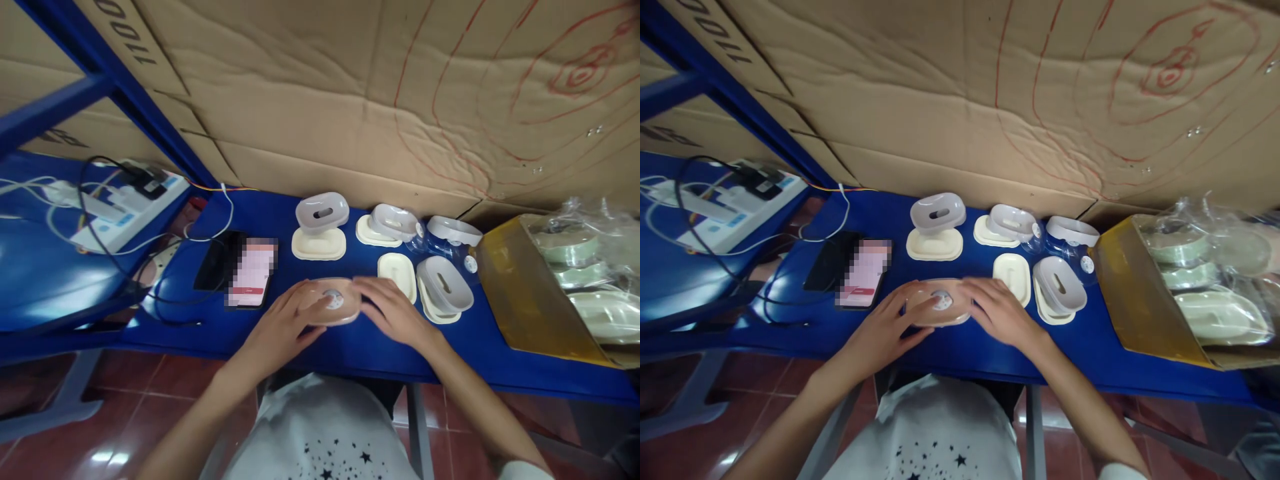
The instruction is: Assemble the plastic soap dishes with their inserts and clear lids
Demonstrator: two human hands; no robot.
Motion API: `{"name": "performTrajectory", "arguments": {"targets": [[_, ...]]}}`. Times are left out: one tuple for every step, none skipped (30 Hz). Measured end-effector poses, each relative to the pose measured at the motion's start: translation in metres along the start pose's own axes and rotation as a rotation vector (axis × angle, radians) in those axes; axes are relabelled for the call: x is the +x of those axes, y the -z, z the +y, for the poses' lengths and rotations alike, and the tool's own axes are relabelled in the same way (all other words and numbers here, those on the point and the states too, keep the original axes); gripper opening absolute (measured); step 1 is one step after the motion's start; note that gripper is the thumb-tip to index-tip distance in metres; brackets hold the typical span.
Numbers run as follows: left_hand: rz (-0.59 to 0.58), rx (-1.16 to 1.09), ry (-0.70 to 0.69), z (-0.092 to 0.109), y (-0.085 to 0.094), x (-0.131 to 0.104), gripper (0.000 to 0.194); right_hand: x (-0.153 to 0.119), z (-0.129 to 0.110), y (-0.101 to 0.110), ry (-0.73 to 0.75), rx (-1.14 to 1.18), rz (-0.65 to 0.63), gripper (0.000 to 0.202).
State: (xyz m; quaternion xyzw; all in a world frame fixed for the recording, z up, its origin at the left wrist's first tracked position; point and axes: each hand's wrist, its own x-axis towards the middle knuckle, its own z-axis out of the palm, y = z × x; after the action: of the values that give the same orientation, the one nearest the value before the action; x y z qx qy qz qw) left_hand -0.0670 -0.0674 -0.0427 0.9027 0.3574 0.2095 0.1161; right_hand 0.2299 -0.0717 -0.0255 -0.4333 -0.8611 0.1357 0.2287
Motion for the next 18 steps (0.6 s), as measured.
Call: {"name": "performTrajectory", "arguments": {"targets": [[0.013, 0.015, 0.023, -0.003, 0.003, -0.002, 0.060, 0.017, 0.007, -0.002, -0.016, -0.024, 0.007, 0.045], [0.026, 0.026, 0.049, -0.006, 0.007, -0.003, 0.058, 0.033, 0.013, -0.005, -0.023, -0.065, 0.003, 0.047], [0.036, 0.033, 0.075, -0.008, 0.010, -0.005, 0.056, 0.047, 0.018, -0.010, -0.018, -0.116, -0.017, 0.049], [0.046, 0.039, 0.102, -0.010, 0.012, -0.007, 0.054, 0.057, 0.021, -0.014, -0.009, -0.167, -0.044, 0.051], [0.054, 0.047, 0.128, -0.012, 0.015, -0.010, 0.053, 0.063, 0.024, -0.019, 0.002, -0.214, -0.073, 0.052], [0.063, 0.058, 0.152, -0.013, 0.016, -0.012, 0.052, 0.065, 0.025, -0.022, 0.012, -0.254, -0.093, 0.051], [0.073, 0.070, 0.170, -0.014, 0.017, -0.014, 0.051, 0.063, 0.025, -0.025, 0.017, -0.286, -0.102, 0.048], [0.084, 0.080, 0.183, -0.015, 0.017, -0.016, 0.050, 0.056, 0.024, -0.026, 0.014, -0.314, -0.096, 0.045], [0.098, 0.085, 0.189, -0.016, 0.017, -0.017, 0.050, 0.047, 0.023, -0.025, 0.005, -0.339, -0.079, 0.042], [0.113, 0.082, 0.191, -0.018, 0.017, -0.018, 0.049, 0.035, 0.021, -0.024, -0.007, -0.362, -0.058, 0.040], [0.129, 0.072, 0.187, -0.020, 0.016, -0.018, 0.049, 0.023, 0.019, -0.021, -0.026, -0.384, -0.035, 0.039], [0.148, 0.059, 0.181, -0.022, 0.015, -0.016, 0.049, 0.010, 0.017, -0.019, -0.050, -0.404, -0.011, 0.037], [0.169, 0.049, 0.175, -0.025, 0.013, -0.013, 0.049, -0.003, 0.014, -0.017, -0.074, -0.418, 0.012, 0.037], [0.192, 0.043, 0.170, -0.028, 0.012, -0.009, 0.050, -0.014, 0.011, -0.015, -0.097, -0.426, 0.032, 0.036], [0.217, 0.043, 0.166, -0.032, 0.010, -0.003, 0.052, -0.024, 0.008, -0.014, -0.116, -0.429, 0.051, 0.035], [0.241, 0.048, 0.165, -0.035, 0.008, 0.004, 0.053, -0.033, 0.005, -0.013, -0.132, -0.427, 0.067, 0.034], [0.258, 0.057, 0.166, -0.039, 0.006, 0.012, 0.055, -0.041, 0.002, -0.013, -0.142, -0.421, 0.082, 0.032], [0.267, 0.066, 0.168, -0.042, 0.003, 0.021, 0.056, -0.047, -0.001, -0.013, -0.150, -0.410, 0.094, 0.030]]}}
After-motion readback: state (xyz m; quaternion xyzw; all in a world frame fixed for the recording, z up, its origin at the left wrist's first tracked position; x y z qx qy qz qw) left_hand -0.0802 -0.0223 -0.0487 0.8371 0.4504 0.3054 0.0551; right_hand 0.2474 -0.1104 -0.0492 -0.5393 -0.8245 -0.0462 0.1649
